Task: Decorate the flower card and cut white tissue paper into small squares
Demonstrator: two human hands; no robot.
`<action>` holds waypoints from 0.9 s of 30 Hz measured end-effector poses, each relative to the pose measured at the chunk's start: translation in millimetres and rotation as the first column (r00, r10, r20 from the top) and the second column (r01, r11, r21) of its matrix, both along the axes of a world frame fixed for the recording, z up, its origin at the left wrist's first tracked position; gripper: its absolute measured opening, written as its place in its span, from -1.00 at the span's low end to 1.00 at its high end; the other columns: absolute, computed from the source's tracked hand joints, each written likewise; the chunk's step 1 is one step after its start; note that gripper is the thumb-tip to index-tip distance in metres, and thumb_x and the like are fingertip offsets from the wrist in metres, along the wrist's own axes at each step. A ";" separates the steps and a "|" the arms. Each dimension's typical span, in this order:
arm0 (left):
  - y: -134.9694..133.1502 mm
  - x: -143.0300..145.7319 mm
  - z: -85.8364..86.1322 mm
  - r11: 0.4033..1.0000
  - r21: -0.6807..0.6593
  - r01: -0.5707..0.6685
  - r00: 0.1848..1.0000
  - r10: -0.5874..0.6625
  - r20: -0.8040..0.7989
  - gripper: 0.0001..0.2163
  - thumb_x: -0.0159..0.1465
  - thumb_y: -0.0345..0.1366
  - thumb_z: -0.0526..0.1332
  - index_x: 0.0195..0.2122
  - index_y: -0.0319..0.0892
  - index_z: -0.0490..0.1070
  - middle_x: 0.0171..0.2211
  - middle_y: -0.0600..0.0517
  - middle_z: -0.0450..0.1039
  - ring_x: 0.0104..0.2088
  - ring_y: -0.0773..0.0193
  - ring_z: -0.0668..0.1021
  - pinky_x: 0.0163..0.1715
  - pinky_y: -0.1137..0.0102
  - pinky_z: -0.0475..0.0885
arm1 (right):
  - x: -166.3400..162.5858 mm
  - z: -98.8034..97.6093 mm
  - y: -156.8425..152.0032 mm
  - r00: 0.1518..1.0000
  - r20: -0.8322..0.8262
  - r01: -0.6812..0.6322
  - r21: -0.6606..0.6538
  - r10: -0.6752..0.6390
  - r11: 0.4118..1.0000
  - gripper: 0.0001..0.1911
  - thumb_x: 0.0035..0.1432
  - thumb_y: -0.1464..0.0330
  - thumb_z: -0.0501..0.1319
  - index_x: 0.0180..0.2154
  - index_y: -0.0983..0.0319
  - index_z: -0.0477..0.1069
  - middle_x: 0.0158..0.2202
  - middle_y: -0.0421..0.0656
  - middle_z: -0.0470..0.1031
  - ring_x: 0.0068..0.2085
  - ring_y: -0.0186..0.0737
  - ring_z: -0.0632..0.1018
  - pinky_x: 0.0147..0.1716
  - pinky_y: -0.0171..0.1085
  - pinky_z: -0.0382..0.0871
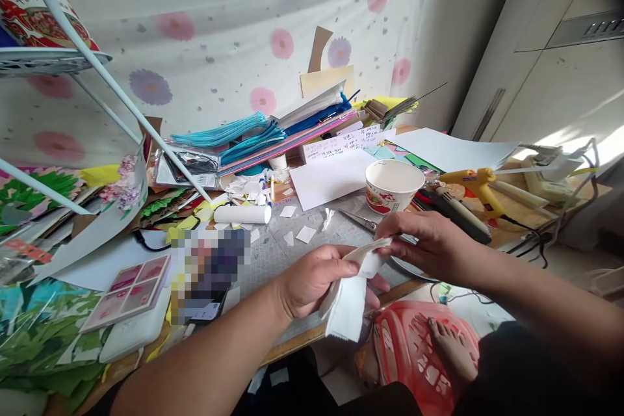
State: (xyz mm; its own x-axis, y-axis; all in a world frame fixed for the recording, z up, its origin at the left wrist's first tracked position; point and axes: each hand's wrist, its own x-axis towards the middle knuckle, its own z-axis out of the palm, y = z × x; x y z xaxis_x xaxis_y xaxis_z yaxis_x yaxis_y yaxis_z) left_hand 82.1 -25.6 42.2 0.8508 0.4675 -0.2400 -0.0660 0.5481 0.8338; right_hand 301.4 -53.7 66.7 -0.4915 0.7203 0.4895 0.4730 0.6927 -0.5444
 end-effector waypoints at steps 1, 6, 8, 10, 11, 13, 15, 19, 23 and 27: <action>0.3 -0.2 -0.6 1.000 0.015 -0.025 0.999 0.025 -0.024 -0.65 0.00 -0.24 0.35 -0.20 -0.30 0.48 -0.31 -0.19 0.56 -0.44 0.18 0.59 -0.49 0.41 0.45 | -1.8 -0.2 0.2 1.000 0.019 0.000 0.000 0.000 1.000 -0.91 0.26 0.38 0.14 -0.33 0.23 0.35 -0.46 -0.20 0.47 -0.46 -0.36 0.45 -0.47 -0.40 0.32; 0.8 1.8 -5.5 0.977 0.096 -0.192 0.973 0.202 -0.110 -0.78 -0.04 -0.34 0.31 -0.34 -0.27 0.45 -0.51 0.01 0.48 -0.55 0.32 0.51 -0.47 0.43 0.39 | -13.9 2.3 -0.5 0.997 0.081 0.011 -0.025 -0.009 1.000 -0.88 0.27 0.33 0.16 -0.26 0.26 0.39 -0.41 -0.17 0.48 -0.41 -0.32 0.47 -0.42 -0.37 0.32; 1.6 2.0 -8.8 0.966 0.125 -0.228 0.964 0.242 -0.112 -0.80 0.02 -0.29 0.32 -0.35 -0.26 0.44 -0.55 0.06 0.42 -0.59 0.38 0.46 -0.48 0.44 0.36 | -17.5 4.7 -0.8 0.996 0.092 0.000 -0.070 0.006 0.998 -0.79 0.24 0.26 0.20 -0.18 0.27 0.40 -0.36 -0.14 0.49 -0.36 -0.28 0.48 -0.37 -0.34 0.33; 2.8 1.1 -11.9 0.957 0.159 -0.244 0.958 0.264 -0.115 -0.75 0.06 -0.20 0.35 -0.33 -0.26 0.44 -0.57 0.09 0.38 -0.62 0.41 0.42 -0.52 0.46 0.32 | -19.8 7.4 -0.9 0.996 0.089 -0.010 -0.146 0.023 0.989 -0.68 0.19 0.21 0.24 -0.09 0.27 0.39 -0.29 -0.12 0.51 -0.30 -0.24 0.50 -0.32 -0.31 0.35; 3.4 0.2 -13.1 0.953 0.175 -0.247 0.956 0.269 -0.117 -0.72 0.07 -0.14 0.35 -0.32 -0.25 0.44 -0.58 0.10 0.37 -0.62 0.41 0.40 -0.54 0.46 0.30 | -20.6 8.6 -0.8 0.997 0.078 -0.011 -0.187 0.026 0.982 -0.63 0.17 0.19 0.26 -0.06 0.26 0.38 -0.25 -0.11 0.52 -0.28 -0.23 0.50 -0.29 -0.30 0.36; 4.3 -1.9 -14.8 0.949 0.200 -0.244 0.954 0.271 -0.124 -0.65 0.07 -0.04 0.36 -0.33 -0.25 0.43 -0.59 0.10 0.36 -0.63 0.41 0.39 -0.56 0.47 0.26 | -22.3 10.0 -0.1 0.999 0.045 -0.008 -0.248 0.019 0.969 -0.60 0.16 0.17 0.25 -0.03 0.25 0.38 -0.20 -0.10 0.53 -0.24 -0.20 0.51 -0.24 -0.28 0.37; 4.6 -3.9 -15.3 0.946 0.220 -0.237 0.953 0.270 -0.137 -0.60 0.06 0.04 0.35 -0.38 -0.25 0.41 -0.62 0.09 0.35 -0.65 0.41 0.37 -0.57 0.47 0.24 | -24.5 10.0 0.9 1.000 0.017 0.005 -0.272 0.000 0.962 -0.61 0.17 0.16 0.23 -0.04 0.25 0.40 -0.19 -0.10 0.54 -0.22 -0.18 0.52 -0.22 -0.26 0.37; 4.1 -5.6 -13.9 0.942 0.255 -0.216 0.948 0.265 -0.176 -0.57 0.06 0.09 0.31 -0.46 -0.25 0.39 -0.63 0.06 0.36 -0.66 0.41 0.37 -0.58 0.45 0.24 | -30.9 6.0 3.7 0.998 -0.004 0.060 -0.274 -0.064 0.960 -0.64 0.19 0.15 0.20 -0.11 0.27 0.44 -0.23 -0.08 0.56 -0.24 -0.18 0.53 -0.22 -0.25 0.37; 3.4 -5.0 -10.5 0.939 0.281 -0.201 0.936 0.268 -0.227 -0.63 0.09 0.03 0.31 -0.43 -0.24 0.40 -0.61 0.04 0.41 -0.65 0.37 0.40 -0.57 0.44 0.26 | -37.7 1.0 5.8 0.978 0.067 0.209 -0.245 -0.199 0.947 -0.73 0.18 0.20 0.18 -0.26 0.27 0.49 -0.37 -0.12 0.54 -0.34 -0.23 0.51 -0.32 -0.28 0.35; 3.1 -5.6 -9.4 0.934 0.305 -0.186 0.929 0.268 -0.254 -0.78 0.04 -0.21 0.37 -0.44 -0.25 0.43 -0.60 0.07 0.42 -0.60 0.36 0.42 -0.53 0.44 0.28 | -41.3 2.0 6.6 0.956 0.122 0.293 -0.313 -0.267 0.904 -0.82 0.12 0.31 0.16 -0.37 0.25 0.49 -0.48 -0.19 0.49 -0.44 -0.28 0.46 -0.43 -0.32 0.30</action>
State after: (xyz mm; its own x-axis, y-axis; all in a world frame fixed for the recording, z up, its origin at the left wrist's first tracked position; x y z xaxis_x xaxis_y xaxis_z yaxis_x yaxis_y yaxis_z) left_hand 76.6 -22.6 32.8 0.6270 0.7214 -0.2940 0.1031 0.2972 0.9492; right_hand 260.1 -47.1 68.7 -0.2720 0.9461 0.1756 0.6695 0.3172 -0.6717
